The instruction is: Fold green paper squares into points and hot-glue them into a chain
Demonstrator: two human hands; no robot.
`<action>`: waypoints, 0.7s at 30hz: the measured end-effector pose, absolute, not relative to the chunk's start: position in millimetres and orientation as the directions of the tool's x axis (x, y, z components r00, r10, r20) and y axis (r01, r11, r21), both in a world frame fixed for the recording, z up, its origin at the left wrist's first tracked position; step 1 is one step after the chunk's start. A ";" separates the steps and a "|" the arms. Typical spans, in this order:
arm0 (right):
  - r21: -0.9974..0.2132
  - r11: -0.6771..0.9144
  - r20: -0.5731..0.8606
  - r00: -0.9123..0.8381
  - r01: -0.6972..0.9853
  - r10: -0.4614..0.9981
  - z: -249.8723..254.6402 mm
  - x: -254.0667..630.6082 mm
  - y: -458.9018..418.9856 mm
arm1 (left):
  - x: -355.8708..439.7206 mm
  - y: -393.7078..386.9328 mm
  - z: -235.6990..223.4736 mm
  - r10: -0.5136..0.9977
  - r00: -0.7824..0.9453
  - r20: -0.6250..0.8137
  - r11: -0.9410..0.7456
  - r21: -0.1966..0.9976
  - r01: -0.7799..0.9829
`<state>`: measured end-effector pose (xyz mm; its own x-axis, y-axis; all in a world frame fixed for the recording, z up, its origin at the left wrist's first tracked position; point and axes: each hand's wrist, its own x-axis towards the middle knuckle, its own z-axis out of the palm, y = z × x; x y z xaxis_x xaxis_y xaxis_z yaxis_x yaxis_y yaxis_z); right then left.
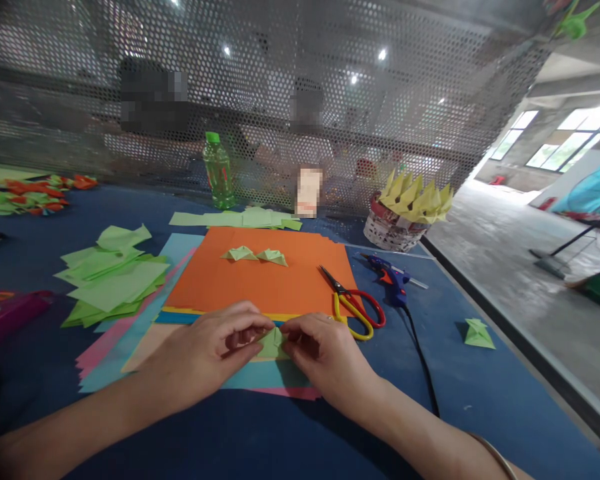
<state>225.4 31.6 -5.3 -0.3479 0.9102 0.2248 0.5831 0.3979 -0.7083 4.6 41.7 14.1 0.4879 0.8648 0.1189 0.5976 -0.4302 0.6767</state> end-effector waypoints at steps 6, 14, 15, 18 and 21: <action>-0.731 0.360 0.195 -0.328 0.579 0.924 -6.4 225.7 30.1 | 4.9 40.2 13.1 0.886 0.455 0.096 -0.391 0.682 0.618; -0.740 0.317 0.146 -0.319 0.593 0.936 -5.1 225.5 30.2 | 6.1 40.7 14.7 0.887 0.458 0.056 -0.372 0.672 0.640; -0.740 0.316 0.145 -0.319 0.594 0.937 -4.9 225.3 30.5 | 6.3 40.9 14.9 0.885 0.463 0.055 -0.374 0.675 0.636; -0.742 0.321 0.149 -0.322 0.588 0.935 -5.4 225.4 30.8 | 6.7 41.3 14.5 0.880 0.471 0.060 -0.379 0.685 0.622; -0.742 0.340 0.173 -0.325 0.578 0.930 -6.4 226.3 29.6 | 6.5 41.4 13.2 0.883 0.466 0.058 -0.374 0.686 0.624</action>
<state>226.3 29.6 -6.4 -0.3251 0.9297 0.1730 0.5778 0.3401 -0.7420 6.5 41.4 13.2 0.4662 0.8828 0.0580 0.6237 -0.3745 0.6861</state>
